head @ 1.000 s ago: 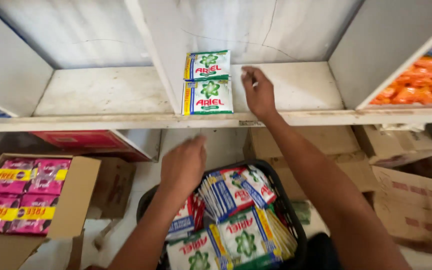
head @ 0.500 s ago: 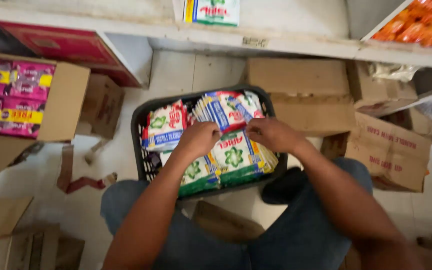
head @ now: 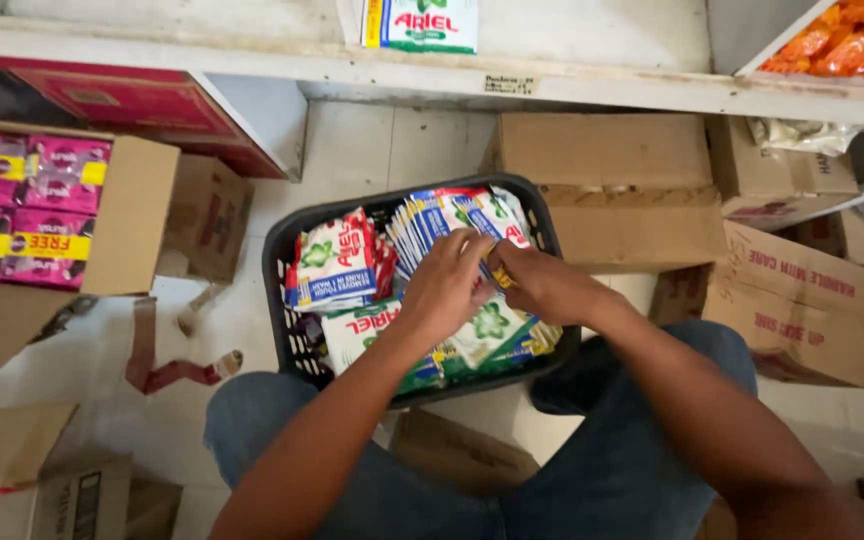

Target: The person sits on the floor and repeatedly picks up small packets of Ariel laundry detergent from a black basket. They place the packets onto a white shelf above, arranging them in neat rows.

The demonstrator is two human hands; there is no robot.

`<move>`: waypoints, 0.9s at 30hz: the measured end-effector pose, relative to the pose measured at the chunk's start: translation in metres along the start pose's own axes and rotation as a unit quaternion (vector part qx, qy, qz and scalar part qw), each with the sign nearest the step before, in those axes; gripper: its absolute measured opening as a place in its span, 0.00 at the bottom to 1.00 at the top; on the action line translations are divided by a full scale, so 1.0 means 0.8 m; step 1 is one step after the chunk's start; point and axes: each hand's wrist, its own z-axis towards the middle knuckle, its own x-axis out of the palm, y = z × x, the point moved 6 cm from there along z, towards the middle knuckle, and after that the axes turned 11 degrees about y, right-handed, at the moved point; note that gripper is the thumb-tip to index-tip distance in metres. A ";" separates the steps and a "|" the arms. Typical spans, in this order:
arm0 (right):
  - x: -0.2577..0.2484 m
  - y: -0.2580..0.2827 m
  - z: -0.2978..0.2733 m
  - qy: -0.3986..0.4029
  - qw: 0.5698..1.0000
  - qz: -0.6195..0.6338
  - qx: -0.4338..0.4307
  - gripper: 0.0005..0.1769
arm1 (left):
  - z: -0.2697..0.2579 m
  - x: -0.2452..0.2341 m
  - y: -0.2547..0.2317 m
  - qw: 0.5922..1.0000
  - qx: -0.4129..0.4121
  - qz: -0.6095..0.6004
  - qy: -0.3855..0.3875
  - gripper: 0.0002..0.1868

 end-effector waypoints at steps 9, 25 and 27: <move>-0.017 -0.038 0.021 0.005 0.970 0.239 -0.052 0.29 | -0.014 0.030 0.106 0.923 -0.240 -0.286 0.096 0.14; 0.021 -0.101 0.034 0.084 0.932 0.314 0.162 0.20 | -0.029 0.032 0.142 0.867 -0.320 -0.338 0.178 0.11; 0.004 -0.094 0.027 0.012 0.878 0.449 0.166 0.24 | -0.031 0.028 0.141 0.823 -0.334 -0.437 0.139 0.11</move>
